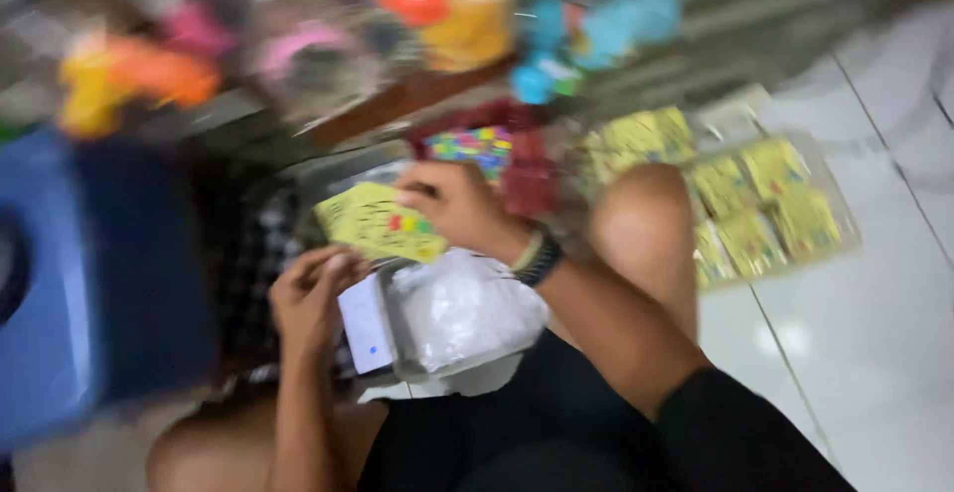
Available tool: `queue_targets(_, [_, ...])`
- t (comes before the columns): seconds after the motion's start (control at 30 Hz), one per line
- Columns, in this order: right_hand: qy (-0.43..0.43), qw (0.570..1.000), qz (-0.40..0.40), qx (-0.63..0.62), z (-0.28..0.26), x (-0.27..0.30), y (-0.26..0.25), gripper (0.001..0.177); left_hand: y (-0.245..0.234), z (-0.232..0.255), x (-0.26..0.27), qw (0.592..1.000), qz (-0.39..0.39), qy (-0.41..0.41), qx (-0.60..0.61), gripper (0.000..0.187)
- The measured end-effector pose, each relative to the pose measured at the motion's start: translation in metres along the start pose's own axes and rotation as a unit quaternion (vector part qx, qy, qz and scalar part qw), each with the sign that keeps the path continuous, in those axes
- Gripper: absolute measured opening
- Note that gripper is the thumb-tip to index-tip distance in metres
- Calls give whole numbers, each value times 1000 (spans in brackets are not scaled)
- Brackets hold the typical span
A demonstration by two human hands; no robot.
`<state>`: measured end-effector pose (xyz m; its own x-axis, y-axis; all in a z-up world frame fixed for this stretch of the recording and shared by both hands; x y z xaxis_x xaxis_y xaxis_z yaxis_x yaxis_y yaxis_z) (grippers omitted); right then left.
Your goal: The person places printed stickers into small plastic bags by hand. They pick up individual yellow stickers featuring cartoon illustrations and insert them into clear sleeves, then place the packaged stickers into a container.
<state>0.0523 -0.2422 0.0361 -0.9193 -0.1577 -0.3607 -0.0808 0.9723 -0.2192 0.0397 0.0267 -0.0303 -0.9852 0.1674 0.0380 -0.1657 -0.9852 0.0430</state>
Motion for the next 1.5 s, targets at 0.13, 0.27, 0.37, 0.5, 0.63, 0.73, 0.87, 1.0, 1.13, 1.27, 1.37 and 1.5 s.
queue_targets(0.13, [-35,998,48,27,-49,0,-54,5,22,9,7,990,-79,-101,-54,26])
queue_targets(0.27, [-42,993,107,-6,-49,12,-113,8,42,-18,15,954,-166,-190,-163,24])
queue_targets(0.37, [-61,982,175,-40,-21,40,-170,13,37,-47,15,918,-250,-231,-205,30])
queue_targets(0.5, [-2,947,311,74,61,130,-283,20,45,-52,18,876,-270,-290,-275,46])
queue_targets(0.63, [75,926,329,170,80,267,-340,7,40,-60,14,869,-272,-296,-290,47])
queue_targets(0.73, [183,867,397,241,140,390,-350,8,37,-70,17,848,-278,-323,-316,50])
queue_targets(0.87, [399,782,400,263,217,506,-331,11,33,-85,18,844,-264,-353,-305,50])
queue_targets(1.0, [468,764,422,138,247,506,-329,20,26,-103,20,810,-258,-361,-384,49])
queue_targets(1.13, [410,789,394,231,279,449,-370,15,-7,-139,17,835,-257,-381,-303,53])
queue_targets(1.27, [429,805,337,233,313,385,-396,32,-26,-162,18,854,-239,-353,-298,52])
queue_targets(1.37, [530,760,246,283,337,362,-386,51,-19,-159,22,836,-245,-347,-346,53])
queue_targets(1.5, [565,714,132,391,409,374,-344,48,-9,-146,29,832,-250,-346,-354,49])
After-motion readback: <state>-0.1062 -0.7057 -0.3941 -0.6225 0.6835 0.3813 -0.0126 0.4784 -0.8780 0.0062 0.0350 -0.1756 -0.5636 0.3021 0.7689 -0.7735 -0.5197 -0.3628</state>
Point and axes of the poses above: each hand's wrist, its own x-axis away from the middle knuckle, its own y-axis out of the palm, z = x × y, the point moved 4 cm from there along -x, towards the middle knuckle, and after that the axes turned 12 degrees about -z, right-handed, at the moved point
